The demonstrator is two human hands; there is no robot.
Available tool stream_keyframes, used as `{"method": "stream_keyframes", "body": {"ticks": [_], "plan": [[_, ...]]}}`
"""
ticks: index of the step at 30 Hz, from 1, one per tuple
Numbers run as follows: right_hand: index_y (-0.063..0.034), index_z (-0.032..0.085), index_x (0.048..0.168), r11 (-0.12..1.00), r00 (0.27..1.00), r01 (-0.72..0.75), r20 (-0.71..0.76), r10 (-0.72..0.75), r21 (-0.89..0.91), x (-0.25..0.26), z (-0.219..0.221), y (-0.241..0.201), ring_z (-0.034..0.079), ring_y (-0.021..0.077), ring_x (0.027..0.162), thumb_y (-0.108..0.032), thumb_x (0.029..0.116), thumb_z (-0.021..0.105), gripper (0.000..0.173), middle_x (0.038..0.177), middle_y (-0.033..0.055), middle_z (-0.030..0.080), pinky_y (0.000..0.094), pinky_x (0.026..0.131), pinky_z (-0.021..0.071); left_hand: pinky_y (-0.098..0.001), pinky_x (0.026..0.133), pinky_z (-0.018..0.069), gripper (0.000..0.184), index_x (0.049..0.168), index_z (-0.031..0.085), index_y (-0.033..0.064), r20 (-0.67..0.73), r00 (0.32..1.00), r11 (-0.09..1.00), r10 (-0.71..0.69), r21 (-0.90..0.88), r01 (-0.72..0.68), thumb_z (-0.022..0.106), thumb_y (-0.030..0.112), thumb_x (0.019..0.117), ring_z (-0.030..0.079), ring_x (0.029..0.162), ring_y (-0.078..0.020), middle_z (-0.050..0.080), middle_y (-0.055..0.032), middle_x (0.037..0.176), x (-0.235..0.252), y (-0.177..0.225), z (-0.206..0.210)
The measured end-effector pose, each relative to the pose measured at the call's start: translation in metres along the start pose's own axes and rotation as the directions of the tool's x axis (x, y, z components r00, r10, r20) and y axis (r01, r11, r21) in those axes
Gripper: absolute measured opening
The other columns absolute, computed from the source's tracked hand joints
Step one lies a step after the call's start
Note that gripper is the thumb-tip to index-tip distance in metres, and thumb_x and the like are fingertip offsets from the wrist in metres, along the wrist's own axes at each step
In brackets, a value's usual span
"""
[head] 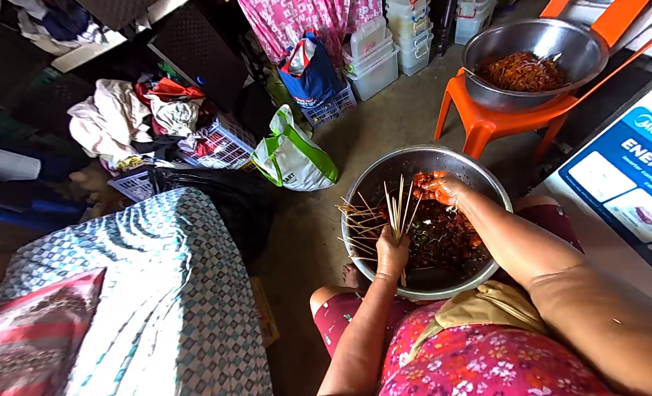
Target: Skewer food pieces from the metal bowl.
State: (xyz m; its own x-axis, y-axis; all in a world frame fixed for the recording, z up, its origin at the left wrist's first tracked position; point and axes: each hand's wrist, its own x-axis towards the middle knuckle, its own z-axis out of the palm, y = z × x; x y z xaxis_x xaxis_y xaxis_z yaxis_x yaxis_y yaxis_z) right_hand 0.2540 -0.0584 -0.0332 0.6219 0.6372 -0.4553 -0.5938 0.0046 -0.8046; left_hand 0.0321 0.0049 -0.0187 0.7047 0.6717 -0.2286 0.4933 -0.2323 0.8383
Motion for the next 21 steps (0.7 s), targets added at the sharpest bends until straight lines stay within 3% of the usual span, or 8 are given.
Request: {"method": "stream_keyframes", "body": {"ticks": [9, 21], "plan": [[0.0032, 0.056, 0.114, 0.99, 0.989, -0.106, 0.096, 0.115, -0.092, -0.004, 0.0, 0.0, 0.068, 0.0214, 0.08, 0.008, 0.0999, 0.047, 0.018, 0.096, 0.0113, 0.064, 0.0386, 0.079, 0.0608, -0.0406, 0.08, 0.0548, 0.031, 0.121, 0.061, -0.0035, -0.006, 1.0, 1.0, 0.005, 0.011, -0.005, 0.066, 0.008, 0.093, 0.066, 0.084, -0.0214, 0.068, -0.0146, 0.094, -0.002, 0.002, 0.001], [0.0033, 0.052, 0.121, 0.988, 0.976, -0.148, 0.154, 0.155, -0.051, 0.0, 0.003, 0.012, 0.069, 0.0212, 0.083, 0.002, 0.1053, 0.042, 0.019, 0.098, 0.0115, 0.063, 0.0371, 0.081, 0.0609, -0.0435, 0.084, 0.0554, 0.027, 0.119, 0.065, -0.0031, -0.007, 1.0, 0.998, 0.001, 0.064, -0.001, 0.063, 0.011, 0.0959, 0.068, 0.088, -0.0236, 0.07, -0.0156, 0.095, -0.002, 0.005, 0.003]]}}
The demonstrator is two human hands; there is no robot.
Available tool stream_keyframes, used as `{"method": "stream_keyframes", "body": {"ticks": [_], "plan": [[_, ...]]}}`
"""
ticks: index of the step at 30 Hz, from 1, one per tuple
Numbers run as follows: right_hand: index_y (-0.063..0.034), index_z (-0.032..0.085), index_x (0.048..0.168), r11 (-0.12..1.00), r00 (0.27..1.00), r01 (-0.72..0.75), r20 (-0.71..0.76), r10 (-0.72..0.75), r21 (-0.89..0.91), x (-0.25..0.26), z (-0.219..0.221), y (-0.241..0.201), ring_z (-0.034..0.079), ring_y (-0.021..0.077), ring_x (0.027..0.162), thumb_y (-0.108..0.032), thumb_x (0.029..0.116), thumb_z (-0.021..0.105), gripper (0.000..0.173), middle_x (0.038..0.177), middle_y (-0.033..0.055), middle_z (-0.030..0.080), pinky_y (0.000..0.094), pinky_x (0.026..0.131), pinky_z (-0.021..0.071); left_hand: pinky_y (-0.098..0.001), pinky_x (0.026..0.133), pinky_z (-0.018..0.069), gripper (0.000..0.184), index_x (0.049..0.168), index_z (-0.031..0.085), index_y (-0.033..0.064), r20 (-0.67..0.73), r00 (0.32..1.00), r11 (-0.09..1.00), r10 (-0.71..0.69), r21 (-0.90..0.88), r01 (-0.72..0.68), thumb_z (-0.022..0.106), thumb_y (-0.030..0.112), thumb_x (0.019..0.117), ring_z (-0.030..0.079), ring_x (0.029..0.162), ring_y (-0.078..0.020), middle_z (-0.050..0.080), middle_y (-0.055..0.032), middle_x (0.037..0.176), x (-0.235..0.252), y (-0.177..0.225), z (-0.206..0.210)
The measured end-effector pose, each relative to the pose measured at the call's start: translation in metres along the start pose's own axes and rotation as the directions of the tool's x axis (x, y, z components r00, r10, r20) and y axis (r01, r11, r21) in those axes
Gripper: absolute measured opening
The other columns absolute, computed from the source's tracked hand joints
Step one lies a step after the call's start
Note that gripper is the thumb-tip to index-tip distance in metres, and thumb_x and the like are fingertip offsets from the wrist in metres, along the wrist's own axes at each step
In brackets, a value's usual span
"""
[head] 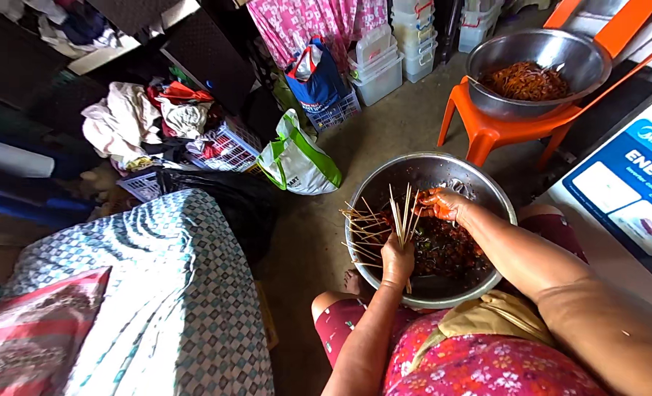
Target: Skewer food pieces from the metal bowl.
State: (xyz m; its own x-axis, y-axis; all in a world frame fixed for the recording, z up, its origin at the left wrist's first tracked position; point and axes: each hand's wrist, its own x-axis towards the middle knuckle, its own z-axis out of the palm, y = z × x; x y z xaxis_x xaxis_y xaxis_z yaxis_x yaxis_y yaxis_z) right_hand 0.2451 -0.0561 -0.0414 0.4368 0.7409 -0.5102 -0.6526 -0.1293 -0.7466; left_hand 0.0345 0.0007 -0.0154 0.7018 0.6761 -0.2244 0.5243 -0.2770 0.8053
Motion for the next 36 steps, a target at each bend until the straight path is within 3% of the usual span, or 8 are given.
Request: {"method": "stream_keyframes", "body": {"ticks": [4, 11, 17, 20, 24, 32, 34, 36], "plan": [[0.0041, 0.05, 0.127, 0.999, 0.998, 0.054, -0.036, -0.054, 0.006, 0.001, 0.006, 0.003, 0.07, 0.0224, 0.084, -0.01, 0.11, 0.041, 0.024, 0.099, 0.0124, 0.065, 0.0379, 0.08, 0.0613, -0.0469, 0.086, 0.0557, 0.028, 0.12, 0.064, -0.0036, -0.015, 1.0, 1.0, -0.008, -0.009, 0.008, 0.064, 0.011, 0.0961, 0.069, 0.091, -0.0269, 0.07, -0.0176, 0.098, 0.001, 0.002, -0.001], [0.008, 0.053, 0.122, 0.988, 0.962, 0.111, -0.26, -0.078, 0.112, -0.007, 0.04, 0.018, 0.069, 0.0232, 0.073, -0.003, 0.1067, 0.048, 0.019, 0.091, 0.0169, 0.064, 0.0384, 0.07, 0.0628, -0.0491, 0.086, 0.0554, 0.027, 0.121, 0.062, -0.0027, -0.014, 0.997, 0.997, -0.073, -0.003, 0.073, 0.062, 0.009, 0.0964, 0.069, 0.092, -0.0295, 0.069, -0.0191, 0.099, -0.007, 0.011, 0.002], [0.0056, 0.048, 0.128, 0.963, 0.966, 0.061, -0.259, 0.009, 0.263, -0.009, 0.047, 0.022, 0.068, 0.025, 0.076, -0.007, 0.1089, 0.045, 0.023, 0.095, 0.0179, 0.061, 0.0395, 0.072, 0.062, -0.0489, 0.085, 0.055, 0.025, 0.12, 0.06, -0.0024, -0.025, 0.993, 0.993, -0.118, -0.005, 0.118, 0.061, 0.007, 0.0966, 0.068, 0.092, -0.0301, 0.068, -0.0192, 0.098, -0.012, 0.018, 0.007], [0.0055, 0.048, 0.124, 0.968, 0.972, 0.01, -0.231, 0.05, 0.251, -0.013, 0.051, 0.026, 0.068, 0.0234, 0.075, -0.007, 0.1092, 0.042, 0.02, 0.091, 0.0166, 0.062, 0.0376, 0.071, 0.0617, -0.0489, 0.086, 0.0551, 0.026, 0.121, 0.06, -0.0026, -0.031, 0.993, 0.993, -0.117, -0.001, 0.117, 0.061, 0.007, 0.0972, 0.068, 0.092, -0.0301, 0.068, -0.0193, 0.099, -0.009, 0.017, 0.008], [0.0018, 0.057, 0.114, 0.993, 0.982, -0.075, -0.165, 0.089, 0.087, -0.019, 0.064, 0.042, 0.058, 0.015, 0.065, -0.006, 0.1066, 0.047, 0.015, 0.083, 0.0085, 0.06, 0.0308, 0.062, 0.0539, -0.0494, 0.09, 0.0547, 0.028, 0.124, 0.06, -0.0028, -0.065, 0.987, 0.99, -0.144, -0.001, 0.144, 0.059, 0.008, 0.0988, 0.069, 0.097, -0.0313, 0.069, -0.0207, 0.104, -0.002, 0.018, 0.004], [0.0023, 0.061, 0.11, 0.981, 0.994, -0.055, -0.102, 0.037, -0.185, -0.024, 0.068, 0.049, 0.055, 0.0116, 0.059, -0.01, 0.104, 0.056, 0.014, 0.076, 0.0052, 0.059, 0.0277, 0.057, 0.0511, -0.0499, 0.091, 0.0546, 0.027, 0.123, 0.06, -0.0043, -0.097, 0.983, 0.988, -0.153, 0.021, 0.156, 0.058, 0.008, 0.0996, 0.069, 0.099, -0.0326, 0.069, -0.0219, 0.105, 0.004, 0.014, -0.001], [0.0054, 0.059, 0.12, 0.942, 0.995, -0.022, -0.097, -0.011, -0.335, -0.019, 0.059, 0.041, 0.065, 0.0189, 0.069, -0.018, 0.1083, 0.052, 0.027, 0.09, 0.0134, 0.065, 0.0347, 0.066, 0.0584, -0.0502, 0.091, 0.0546, 0.025, 0.122, 0.061, -0.0039, -0.109, 0.983, 0.988, -0.146, 0.029, 0.15, 0.059, 0.008, 0.0997, 0.069, 0.099, -0.0327, 0.069, -0.0216, 0.104, 0.003, 0.013, -0.002], [0.0066, 0.06, 0.128, 0.72, 0.986, -0.002, -0.123, -0.116, -0.694, -0.009, 0.039, 0.03, 0.071, 0.0278, 0.097, -0.019, 0.1092, 0.049, 0.034, 0.114, 0.0217, 0.068, 0.0435, 0.089, 0.0582, -0.05, 0.09, 0.055, 0.026, 0.122, 0.061, -0.0032, -0.115, 0.984, 0.989, -0.136, 0.035, 0.141, 0.06, 0.009, 0.099, 0.07, 0.097, -0.0317, 0.07, -0.0206, 0.103, 0.002, 0.013, -0.002]]}}
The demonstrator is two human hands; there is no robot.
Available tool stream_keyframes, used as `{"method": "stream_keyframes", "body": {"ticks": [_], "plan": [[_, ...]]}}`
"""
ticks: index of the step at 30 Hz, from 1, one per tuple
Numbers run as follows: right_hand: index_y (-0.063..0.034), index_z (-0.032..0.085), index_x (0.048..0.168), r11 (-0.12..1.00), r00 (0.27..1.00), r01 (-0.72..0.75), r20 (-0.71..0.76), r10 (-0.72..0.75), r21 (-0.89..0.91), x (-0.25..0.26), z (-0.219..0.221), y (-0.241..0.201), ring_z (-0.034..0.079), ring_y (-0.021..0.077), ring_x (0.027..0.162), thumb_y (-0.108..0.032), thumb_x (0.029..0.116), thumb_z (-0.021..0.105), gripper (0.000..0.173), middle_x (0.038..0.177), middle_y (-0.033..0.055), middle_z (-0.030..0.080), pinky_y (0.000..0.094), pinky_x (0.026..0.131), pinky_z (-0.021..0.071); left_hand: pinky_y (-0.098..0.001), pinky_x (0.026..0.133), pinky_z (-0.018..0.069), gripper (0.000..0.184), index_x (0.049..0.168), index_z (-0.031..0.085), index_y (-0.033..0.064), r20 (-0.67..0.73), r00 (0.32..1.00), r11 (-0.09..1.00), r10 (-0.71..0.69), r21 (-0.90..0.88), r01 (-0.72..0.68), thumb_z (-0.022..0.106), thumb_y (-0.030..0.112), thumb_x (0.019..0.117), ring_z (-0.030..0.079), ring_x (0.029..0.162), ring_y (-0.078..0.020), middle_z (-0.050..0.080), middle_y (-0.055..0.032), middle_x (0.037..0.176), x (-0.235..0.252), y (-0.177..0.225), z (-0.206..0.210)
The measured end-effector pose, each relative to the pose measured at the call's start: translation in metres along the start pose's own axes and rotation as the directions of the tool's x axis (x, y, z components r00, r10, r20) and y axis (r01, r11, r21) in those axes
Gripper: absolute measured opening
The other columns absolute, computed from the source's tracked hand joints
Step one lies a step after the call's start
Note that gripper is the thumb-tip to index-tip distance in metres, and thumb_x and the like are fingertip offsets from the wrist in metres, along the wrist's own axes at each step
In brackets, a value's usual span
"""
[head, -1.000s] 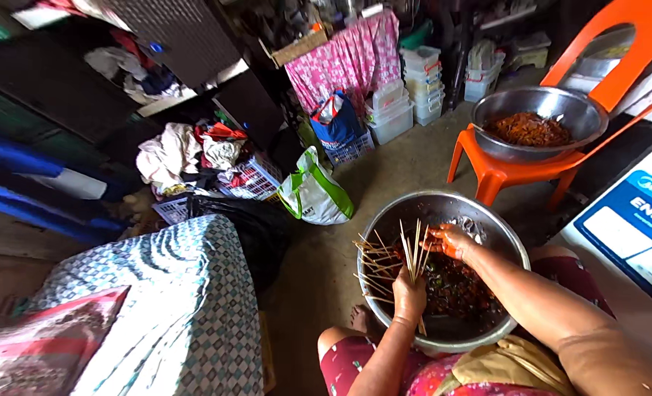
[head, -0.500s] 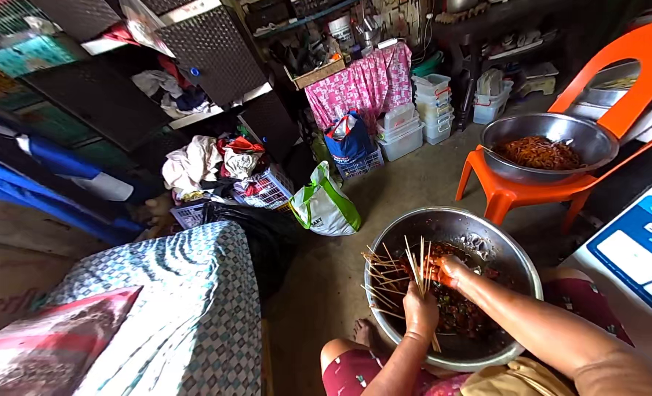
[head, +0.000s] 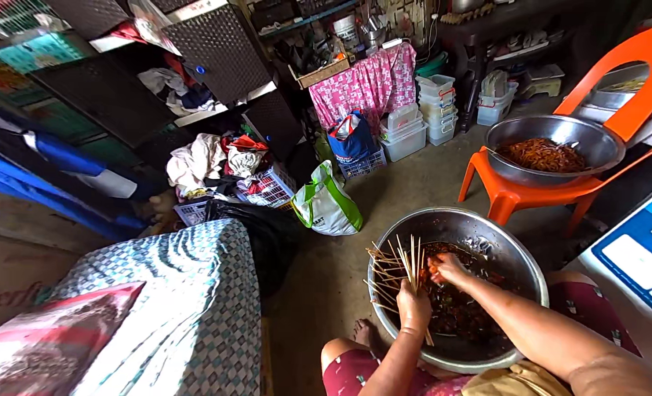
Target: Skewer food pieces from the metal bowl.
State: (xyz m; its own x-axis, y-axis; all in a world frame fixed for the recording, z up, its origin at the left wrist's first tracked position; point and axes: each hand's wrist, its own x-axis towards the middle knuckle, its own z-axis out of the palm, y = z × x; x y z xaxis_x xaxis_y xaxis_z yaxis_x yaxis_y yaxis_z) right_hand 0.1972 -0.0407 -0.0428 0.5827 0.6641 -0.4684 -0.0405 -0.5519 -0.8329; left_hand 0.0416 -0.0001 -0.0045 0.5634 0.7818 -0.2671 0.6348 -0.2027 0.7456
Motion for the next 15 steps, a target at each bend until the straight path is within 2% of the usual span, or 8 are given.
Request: {"method": "stream_keyframes", "body": {"ticks": [2, 4, 5, 6, 8, 10, 13, 15], "plan": [[0.0001, 0.061, 0.133, 0.907, 0.996, 0.003, -0.075, -0.038, -0.422, 0.012, -0.018, 0.008, 0.061, 0.0376, 0.124, -0.02, 0.1023, 0.059, 0.036, 0.131, 0.0243, 0.064, 0.0556, 0.106, 0.0474, -0.0494, 0.089, 0.0551, 0.025, 0.122, 0.061, -0.0019, 0.013, 1.0, 1.0, -0.002, 0.013, 0.002, 0.06, 0.01, 0.0992, 0.07, 0.096, -0.0308, 0.069, -0.0196, 0.102, -0.001, 0.0, 0.001], [-0.0057, 0.05, 0.149, 0.794, 0.996, -0.047, -0.087, -0.008, -0.607, 0.018, -0.022, 0.016, 0.046, 0.0437, 0.14, -0.021, 0.0949, 0.068, 0.059, 0.148, 0.0256, 0.05, 0.0597, 0.113, 0.0414, -0.0493, 0.089, 0.0552, 0.025, 0.121, 0.062, -0.0018, 0.023, 1.0, 1.0, 0.007, 0.015, -0.007, 0.06, 0.01, 0.0993, 0.069, 0.096, -0.031, 0.07, -0.0195, 0.102, 0.0, -0.001, 0.002], [-0.0059, 0.047, 0.151, 0.762, 0.997, -0.052, -0.079, 0.0, -0.646, 0.02, -0.02, 0.021, 0.041, 0.0455, 0.143, -0.019, 0.0925, 0.07, 0.064, 0.153, 0.0267, 0.044, 0.0605, 0.113, 0.0405, -0.0494, 0.089, 0.0552, 0.025, 0.121, 0.062, -0.0021, 0.026, 1.0, 1.0, 0.015, 0.011, -0.016, 0.06, 0.01, 0.0996, 0.069, 0.097, -0.0311, 0.07, -0.02, 0.103, 0.0, -0.002, 0.002], [-0.0042, 0.049, 0.148, 0.74, 0.998, -0.043, -0.06, 0.004, -0.671, 0.021, -0.017, 0.023, 0.043, 0.0455, 0.142, -0.016, 0.0917, 0.07, 0.062, 0.153, 0.0271, 0.044, 0.0605, 0.112, 0.0419, -0.0493, 0.09, 0.0551, 0.025, 0.121, 0.062, -0.0022, 0.029, 0.999, 1.0, 0.022, 0.007, -0.022, 0.06, 0.01, 0.0997, 0.069, 0.097, -0.0311, 0.07, -0.0201, 0.103, 0.0, -0.003, 0.002], [-0.0016, 0.058, 0.138, 0.714, 0.999, -0.019, 0.006, 0.032, -0.699, 0.023, -0.012, 0.023, 0.054, 0.0415, 0.133, -0.011, 0.0933, 0.066, 0.046, 0.143, 0.0249, 0.056, 0.0588, 0.108, 0.0464, -0.0485, 0.09, 0.0551, 0.025, 0.122, 0.062, -0.0018, 0.038, 0.999, 1.0, 0.023, 0.007, -0.023, 0.06, 0.011, 0.0996, 0.069, 0.098, -0.0303, 0.07, -0.0195, 0.104, 0.0, -0.004, 0.002], [0.0014, 0.061, 0.132, 0.723, 0.998, -0.008, 0.041, 0.051, -0.691, 0.023, -0.01, 0.021, 0.057, 0.0407, 0.13, -0.007, 0.0937, 0.064, 0.039, 0.137, 0.0252, 0.06, 0.0586, 0.107, 0.0468, -0.0483, 0.09, 0.055, 0.025, 0.122, 0.062, -0.0019, 0.042, 0.999, 1.0, 0.024, 0.006, -0.024, 0.06, 0.011, 0.0997, 0.069, 0.097, -0.0302, 0.069, -0.0196, 0.104, 0.001, -0.005, 0.001], [0.0025, 0.058, 0.135, 0.736, 0.997, -0.016, 0.046, 0.063, -0.677, 0.018, -0.013, 0.017, 0.057, 0.0418, 0.13, -0.006, 0.0913, 0.066, 0.045, 0.136, 0.0271, 0.06, 0.0582, 0.107, 0.0471, -0.0479, 0.089, 0.0548, 0.025, 0.12, 0.062, -0.0024, 0.043, 0.998, 0.999, 0.036, -0.003, -0.036, 0.061, 0.01, 0.099, 0.069, 0.096, -0.0298, 0.069, -0.0191, 0.102, 0.001, -0.006, 0.001], [0.0023, 0.056, 0.139, 0.687, 0.994, 0.001, 0.075, 0.077, -0.726, 0.015, -0.015, 0.014, 0.054, 0.0432, 0.133, -0.007, 0.0887, 0.07, 0.053, 0.14, 0.028, 0.057, 0.0601, 0.108, 0.0457, -0.0479, 0.089, 0.0548, 0.025, 0.12, 0.062, -0.0025, 0.05, 0.998, 0.999, 0.035, -0.008, -0.035, 0.06, 0.01, 0.0993, 0.068, 0.095, -0.0299, 0.069, -0.0192, 0.102, 0.002, -0.006, 0.001]]}}
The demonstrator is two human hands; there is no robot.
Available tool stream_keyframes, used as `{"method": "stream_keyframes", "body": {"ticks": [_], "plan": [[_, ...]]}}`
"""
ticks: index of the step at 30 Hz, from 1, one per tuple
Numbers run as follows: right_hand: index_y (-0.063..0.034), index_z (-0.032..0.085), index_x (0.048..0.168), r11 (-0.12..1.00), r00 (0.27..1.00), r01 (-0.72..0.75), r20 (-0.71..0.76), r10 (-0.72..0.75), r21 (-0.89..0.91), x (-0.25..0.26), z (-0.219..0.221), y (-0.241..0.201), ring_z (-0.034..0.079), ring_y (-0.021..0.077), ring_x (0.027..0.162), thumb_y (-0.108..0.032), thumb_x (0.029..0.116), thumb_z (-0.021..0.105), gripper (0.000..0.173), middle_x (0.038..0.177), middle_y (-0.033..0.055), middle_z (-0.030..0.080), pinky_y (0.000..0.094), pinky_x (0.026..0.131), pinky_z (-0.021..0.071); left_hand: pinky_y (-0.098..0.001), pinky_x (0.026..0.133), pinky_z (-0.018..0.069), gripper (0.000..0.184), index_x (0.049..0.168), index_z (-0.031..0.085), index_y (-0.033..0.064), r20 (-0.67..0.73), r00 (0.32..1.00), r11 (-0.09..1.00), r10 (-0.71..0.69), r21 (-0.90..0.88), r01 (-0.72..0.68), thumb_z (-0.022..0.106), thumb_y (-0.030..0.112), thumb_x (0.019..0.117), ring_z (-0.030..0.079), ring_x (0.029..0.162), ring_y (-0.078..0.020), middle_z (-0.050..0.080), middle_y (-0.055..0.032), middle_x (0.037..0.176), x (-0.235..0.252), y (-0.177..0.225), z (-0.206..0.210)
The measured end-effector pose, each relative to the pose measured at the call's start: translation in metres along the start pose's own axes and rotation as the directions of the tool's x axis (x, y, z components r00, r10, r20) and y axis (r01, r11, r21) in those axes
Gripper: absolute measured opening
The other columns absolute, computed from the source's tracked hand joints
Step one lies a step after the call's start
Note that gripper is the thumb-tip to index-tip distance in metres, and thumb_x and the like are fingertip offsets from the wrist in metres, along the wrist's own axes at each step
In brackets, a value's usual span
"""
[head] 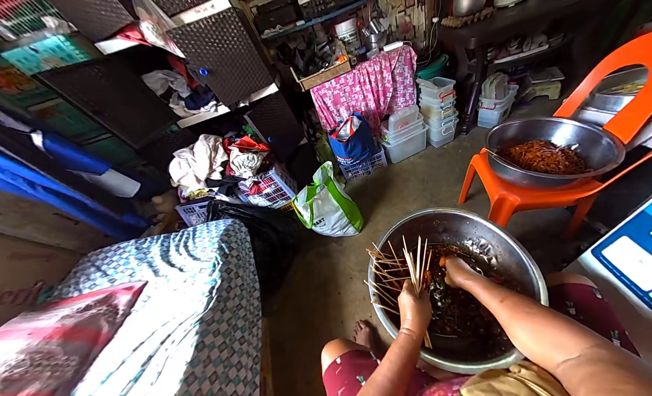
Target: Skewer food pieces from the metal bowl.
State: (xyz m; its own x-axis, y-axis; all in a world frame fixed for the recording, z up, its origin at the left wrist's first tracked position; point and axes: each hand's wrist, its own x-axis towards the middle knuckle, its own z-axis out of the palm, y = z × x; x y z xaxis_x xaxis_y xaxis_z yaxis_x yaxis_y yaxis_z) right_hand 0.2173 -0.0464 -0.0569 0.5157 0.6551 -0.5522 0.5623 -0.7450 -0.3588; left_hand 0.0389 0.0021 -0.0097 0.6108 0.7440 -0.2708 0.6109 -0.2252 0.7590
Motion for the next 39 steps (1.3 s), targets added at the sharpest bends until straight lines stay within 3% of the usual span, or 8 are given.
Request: {"method": "stream_keyframes", "body": {"ticks": [2, 6, 12, 16, 21, 24, 29, 39], "plan": [[0.0047, 0.056, 0.137, 0.998, 0.999, 0.013, 0.03, -0.011, -0.067, -0.002, -0.001, -0.001, 0.049, 0.045, 0.136, -0.008, 0.0879, 0.072, 0.053, 0.143, 0.029, 0.053, 0.0621, 0.11, 0.0426, -0.048, 0.088, 0.0545, 0.024, 0.12, 0.062, -0.0023, 0.007, 1.0, 1.0, 0.0, -0.001, 0.0, 0.06, 0.01, 0.0993, 0.068, 0.095, -0.0296, 0.069, -0.019, 0.102, 0.0, 0.001, 0.0], [0.0026, 0.064, 0.126, 0.999, 0.999, -0.026, 0.027, 0.027, -0.044, -0.003, -0.003, 0.0, 0.059, 0.0418, 0.126, -0.01, 0.0898, 0.069, 0.039, 0.132, 0.0261, 0.062, 0.0621, 0.102, 0.0489, -0.0476, 0.088, 0.0544, 0.024, 0.119, 0.062, -0.0022, 0.011, 1.0, 1.0, 0.006, 0.001, -0.006, 0.061, 0.011, 0.0996, 0.068, 0.094, -0.0294, 0.068, -0.0187, 0.1, 0.0, 0.001, -0.001], [0.0016, 0.065, 0.125, 0.918, 0.989, -0.042, -0.112, 0.094, 0.395, 0.009, -0.012, 0.01, 0.065, 0.0376, 0.118, -0.01, 0.0928, 0.07, 0.035, 0.126, 0.025, 0.066, 0.0559, 0.102, 0.051, -0.0486, 0.082, 0.0545, 0.022, 0.112, 0.065, -0.002, 0.003, 1.0, 1.0, -0.016, -0.019, 0.016, 0.063, 0.016, 0.0988, 0.067, 0.086, -0.0288, 0.068, -0.0176, 0.093, 0.002, -0.003, -0.001], [0.0072, 0.057, 0.123, 0.466, 0.985, -0.024, -0.058, 0.16, 0.884, 0.009, -0.016, 0.007, 0.067, 0.025, 0.08, 0.007, 0.0957, 0.058, 0.028, 0.106, 0.0208, 0.064, 0.0416, 0.074, 0.0591, -0.0479, 0.079, 0.0538, 0.021, 0.109, 0.065, -0.0019, 0.012, 1.0, 0.999, -0.005, -0.033, 0.006, 0.064, 0.016, 0.0986, 0.066, 0.082, -0.028, 0.066, -0.0167, 0.09, 0.002, -0.003, -0.001], [0.0075, 0.048, 0.126, 0.018, 0.997, 0.042, -0.043, 0.066, 0.999, 0.002, -0.029, 0.009, 0.064, 0.0225, 0.081, 0.016, 0.0945, 0.05, 0.033, 0.103, 0.0157, 0.056, 0.039, 0.078, 0.0598, -0.0475, 0.078, 0.054, 0.021, 0.109, 0.065, -0.0023, 0.041, 0.999, 1.0, 0.005, -0.024, -0.004, 0.064, 0.015, 0.0979, 0.065, 0.08, -0.0277, 0.066, -0.0167, 0.089, 0.003, -0.006, 0.0], [0.008, 0.049, 0.128, -0.006, 0.994, 0.103, -0.102, 0.036, 0.995, 0.001, -0.032, 0.009, 0.065, 0.0216, 0.086, 0.021, 0.0908, 0.049, 0.04, 0.107, 0.0151, 0.055, 0.0374, 0.082, 0.06, -0.0488, 0.083, 0.054, 0.022, 0.112, 0.066, -0.0024, 0.052, 0.998, 1.0, 0.019, -0.007, -0.019, 0.064, 0.014, 0.0975, 0.067, 0.087, -0.0291, 0.068, -0.0181, 0.095, 0.003, -0.004, 0.0], [0.0096, 0.049, 0.132, 0.084, 0.986, 0.141, -0.147, 0.078, 0.986, -0.003, -0.036, 0.005, 0.066, 0.0207, 0.088, 0.013, 0.0978, 0.05, 0.035, 0.111, 0.0172, 0.059, 0.0348, 0.083, 0.0594, -0.0474, 0.083, 0.0545, 0.025, 0.115, 0.066, -0.004, 0.026, 0.999, 0.999, 0.04, -0.029, -0.039, 0.064, 0.015, 0.098, 0.067, 0.087, -0.0282, 0.069, -0.0184, 0.095, -0.001, -0.001, -0.003], [0.0054, 0.052, 0.125, -0.144, 0.985, 0.165, -0.157, 0.066, 0.976, 0.003, -0.032, 0.01, 0.068, 0.0212, 0.083, -0.002, 0.1071, 0.045, 0.021, 0.1, 0.0128, 0.061, 0.0395, 0.083, 0.0608, -0.0388, 0.068, 0.0535, 0.02, 0.11, 0.066, -0.0006, 0.047, 0.998, 0.998, 0.042, -0.043, -0.04, 0.064, 0.014, 0.0965, 0.062, 0.069, -0.0182, 0.064, -0.0099, 0.083, 0.004, -0.008, 0.001]]}}
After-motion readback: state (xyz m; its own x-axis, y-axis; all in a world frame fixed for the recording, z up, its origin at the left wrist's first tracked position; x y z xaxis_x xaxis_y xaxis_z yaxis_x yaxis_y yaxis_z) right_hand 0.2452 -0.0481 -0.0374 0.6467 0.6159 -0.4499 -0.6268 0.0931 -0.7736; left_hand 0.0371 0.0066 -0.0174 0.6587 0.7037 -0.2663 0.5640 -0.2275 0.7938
